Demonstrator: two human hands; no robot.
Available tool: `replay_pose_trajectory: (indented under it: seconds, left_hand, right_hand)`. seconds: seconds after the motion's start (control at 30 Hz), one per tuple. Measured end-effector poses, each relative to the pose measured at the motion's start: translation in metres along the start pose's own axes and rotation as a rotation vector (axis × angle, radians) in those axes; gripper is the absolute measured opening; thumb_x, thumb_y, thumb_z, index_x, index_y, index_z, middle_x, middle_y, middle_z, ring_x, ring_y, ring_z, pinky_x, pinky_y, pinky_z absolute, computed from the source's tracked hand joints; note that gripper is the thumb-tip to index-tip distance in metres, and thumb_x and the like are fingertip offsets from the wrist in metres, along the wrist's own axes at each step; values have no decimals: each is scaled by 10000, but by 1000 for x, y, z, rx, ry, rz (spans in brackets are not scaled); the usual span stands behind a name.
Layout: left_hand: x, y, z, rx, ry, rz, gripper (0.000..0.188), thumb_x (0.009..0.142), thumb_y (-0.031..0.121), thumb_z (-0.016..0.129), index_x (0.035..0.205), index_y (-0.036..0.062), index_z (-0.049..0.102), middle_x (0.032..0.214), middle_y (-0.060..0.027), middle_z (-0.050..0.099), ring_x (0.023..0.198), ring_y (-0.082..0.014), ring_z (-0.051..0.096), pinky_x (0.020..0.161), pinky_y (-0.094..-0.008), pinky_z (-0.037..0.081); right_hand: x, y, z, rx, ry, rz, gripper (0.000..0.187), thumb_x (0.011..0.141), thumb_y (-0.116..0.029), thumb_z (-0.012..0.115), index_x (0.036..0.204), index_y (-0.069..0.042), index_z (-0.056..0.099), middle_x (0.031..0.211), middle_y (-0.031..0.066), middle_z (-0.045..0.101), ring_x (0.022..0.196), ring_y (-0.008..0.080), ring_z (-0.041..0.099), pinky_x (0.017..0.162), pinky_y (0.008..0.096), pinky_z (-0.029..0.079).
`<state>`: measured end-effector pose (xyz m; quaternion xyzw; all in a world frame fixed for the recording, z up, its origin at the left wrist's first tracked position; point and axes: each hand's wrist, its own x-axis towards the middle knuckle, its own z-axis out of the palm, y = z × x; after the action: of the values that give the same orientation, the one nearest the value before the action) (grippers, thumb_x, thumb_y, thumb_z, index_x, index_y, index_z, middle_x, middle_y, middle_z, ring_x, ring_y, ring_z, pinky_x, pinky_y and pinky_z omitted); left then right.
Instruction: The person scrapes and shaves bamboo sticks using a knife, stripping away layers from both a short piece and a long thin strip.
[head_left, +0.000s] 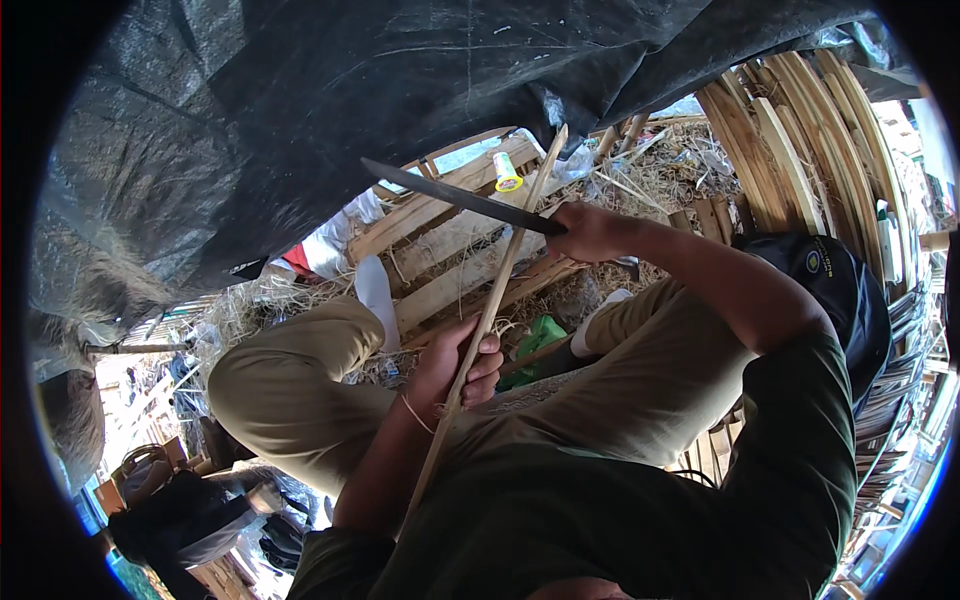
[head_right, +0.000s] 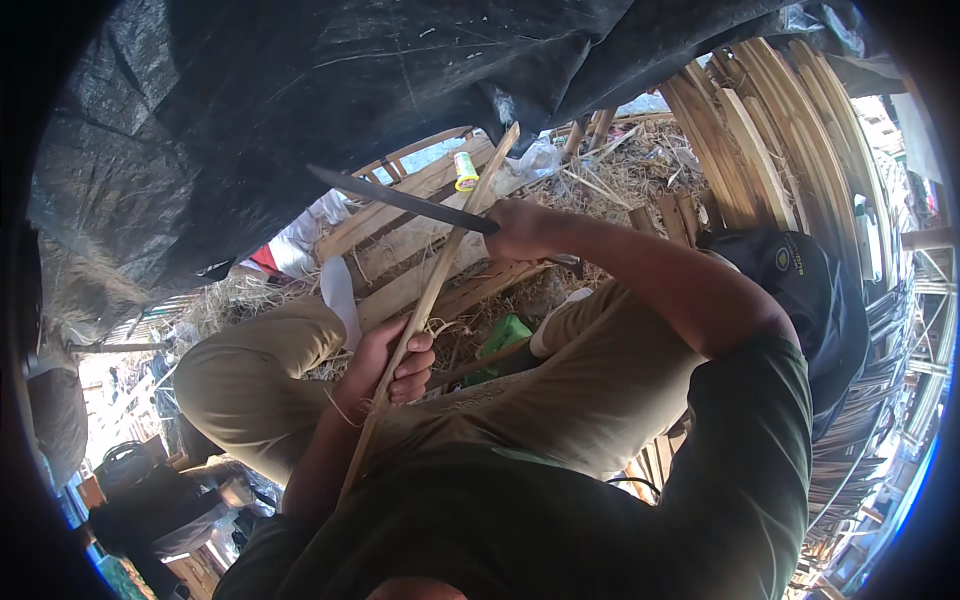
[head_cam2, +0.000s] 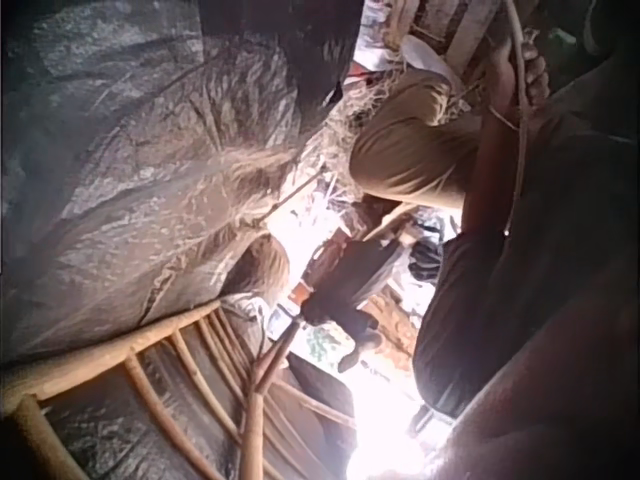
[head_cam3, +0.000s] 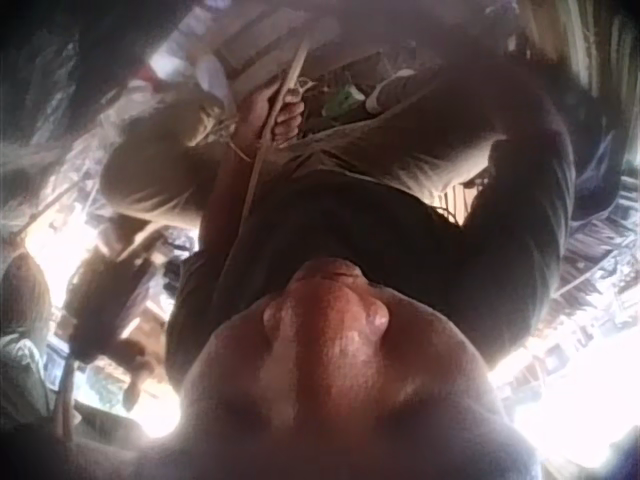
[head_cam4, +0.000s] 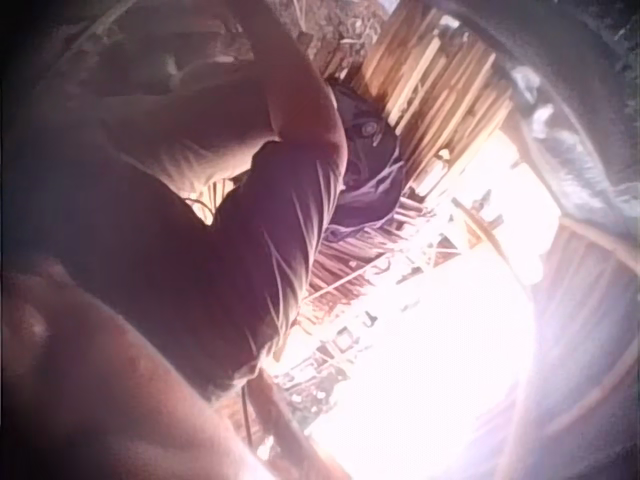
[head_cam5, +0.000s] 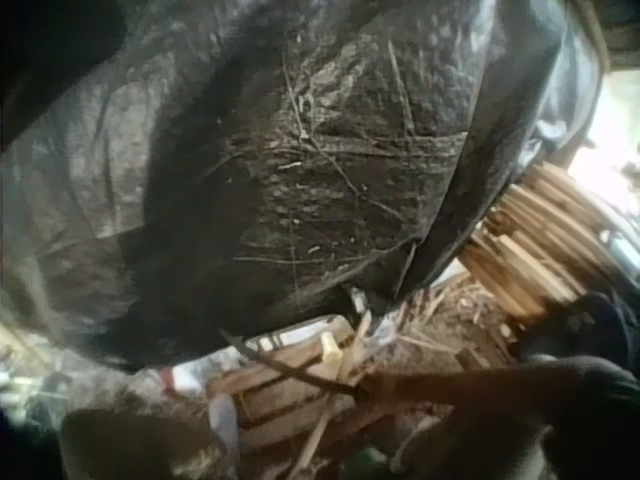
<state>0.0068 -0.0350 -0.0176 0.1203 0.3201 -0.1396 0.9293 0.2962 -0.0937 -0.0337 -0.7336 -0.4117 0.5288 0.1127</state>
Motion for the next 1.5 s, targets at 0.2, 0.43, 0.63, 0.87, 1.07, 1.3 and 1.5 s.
replay_pose_trajectory:
  seconds: [0.2, 0.43, 0.63, 0.87, 1.07, 1.3, 1.5]
  left_hand:
    - [3, 4, -6, -64, -34, 21, 447, 1030, 448, 264, 773, 133, 451, 504, 28, 346, 324, -115, 331, 313, -264, 325]
    - [0, 6, -1, -51, 35, 65, 404, 1028, 421, 294, 851, 104, 471, 491, 35, 347, 309, -102, 335, 293, -251, 335]
    - [-5, 8, 6, 39, 86, 150, 391, 1025, 340, 330, 1154, 19, 513, 518, 22, 390, 322, -90, 352, 294, -244, 342]
    - [9, 8, -5, 350, 331, 183, 402, 990, 319, 461, 1251, 19, 522, 776, -22, 571, 621, -75, 587, 464, -205, 449]
    - [27, -1, -35, 466, 276, 272, 319, 963, 347, 550, 1117, 70, 589, 927, -22, 619, 903, -160, 678, 597, -224, 514]
    - [73, -23, -81, 375, 506, 297, 348, 921, 184, 608, 1253, 98, 552, 993, -132, 674, 888, -203, 698, 628, -323, 560]
    - [86, -23, -103, 1665, 1206, 480, 933, 945, 171, 553, 1503, 150, -195, 1406, -368, 374, 1060, -393, 612, 884, -377, 505]
  right_hand:
    - [-5, 8, 1, -399, 263, -532, 241, 764, -210, 657, 928, -33, 656, 745, 139, 676, 743, 301, 685, 699, 419, 544]
    - [11, 18, -6, -464, 264, -383, 283, 787, -293, 699, 910, -42, 654, 789, 130, 674, 769, 285, 677, 723, 400, 523]
    - [13, 1, -5, -432, 166, -198, 445, 758, -453, 714, 901, -33, 678, 873, 156, 673, 865, 312, 667, 779, 414, 519]
    - [11, -5, 2, -59, 86, -70, 455, 787, -461, 758, 723, -28, 635, 560, 32, 541, 474, 131, 532, 460, 305, 424]
    - [10, -7, 17, 303, -6, 26, 553, 770, -518, 763, 844, 23, 676, 517, 14, 490, 380, 92, 459, 370, 281, 354]
    - [4, -19, 27, 682, -76, 48, 587, 778, -541, 749, 852, 33, 650, 469, 7, 440, 364, 106, 444, 357, 280, 340]
    - [4, -15, 21, 497, -34, 37, 711, 820, -673, 610, 801, 38, 620, 464, 12, 438, 345, 122, 432, 354, 298, 361]
